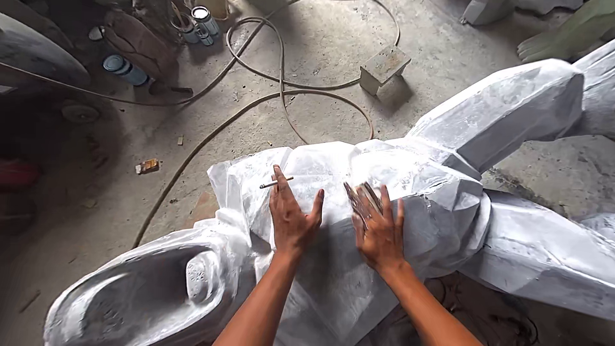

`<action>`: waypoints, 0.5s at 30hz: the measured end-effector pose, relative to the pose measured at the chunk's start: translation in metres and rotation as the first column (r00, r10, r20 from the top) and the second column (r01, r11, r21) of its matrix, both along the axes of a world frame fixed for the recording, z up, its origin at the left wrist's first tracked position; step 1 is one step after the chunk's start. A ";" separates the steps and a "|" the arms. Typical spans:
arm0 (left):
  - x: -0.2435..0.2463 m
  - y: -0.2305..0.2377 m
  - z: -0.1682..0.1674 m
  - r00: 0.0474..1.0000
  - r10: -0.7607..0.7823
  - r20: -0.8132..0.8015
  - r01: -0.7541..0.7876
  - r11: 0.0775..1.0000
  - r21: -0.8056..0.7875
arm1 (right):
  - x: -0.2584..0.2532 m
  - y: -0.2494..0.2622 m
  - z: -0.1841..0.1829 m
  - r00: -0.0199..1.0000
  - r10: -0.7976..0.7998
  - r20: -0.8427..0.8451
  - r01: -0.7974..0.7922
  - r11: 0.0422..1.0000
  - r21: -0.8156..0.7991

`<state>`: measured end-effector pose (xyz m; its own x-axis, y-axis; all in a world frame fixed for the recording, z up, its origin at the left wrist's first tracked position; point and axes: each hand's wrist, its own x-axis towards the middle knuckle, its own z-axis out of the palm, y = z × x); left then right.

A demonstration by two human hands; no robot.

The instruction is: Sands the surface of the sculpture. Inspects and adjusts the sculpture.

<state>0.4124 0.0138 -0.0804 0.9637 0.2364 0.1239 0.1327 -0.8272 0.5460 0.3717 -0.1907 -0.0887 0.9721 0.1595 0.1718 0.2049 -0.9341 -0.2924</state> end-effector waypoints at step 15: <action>0.009 -0.002 0.003 0.978 0.037 -0.204 -0.015 0.994 0.109 | -0.001 -0.010 0.039 0.957 0.081 -0.278 -0.097 0.994 -0.042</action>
<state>0.4214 0.0118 -0.0771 0.9648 0.2580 -0.0504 0.2553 -0.8739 0.4137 0.3704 -0.2008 -0.0498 0.9620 0.2490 -0.1117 0.2066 -0.9319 -0.2980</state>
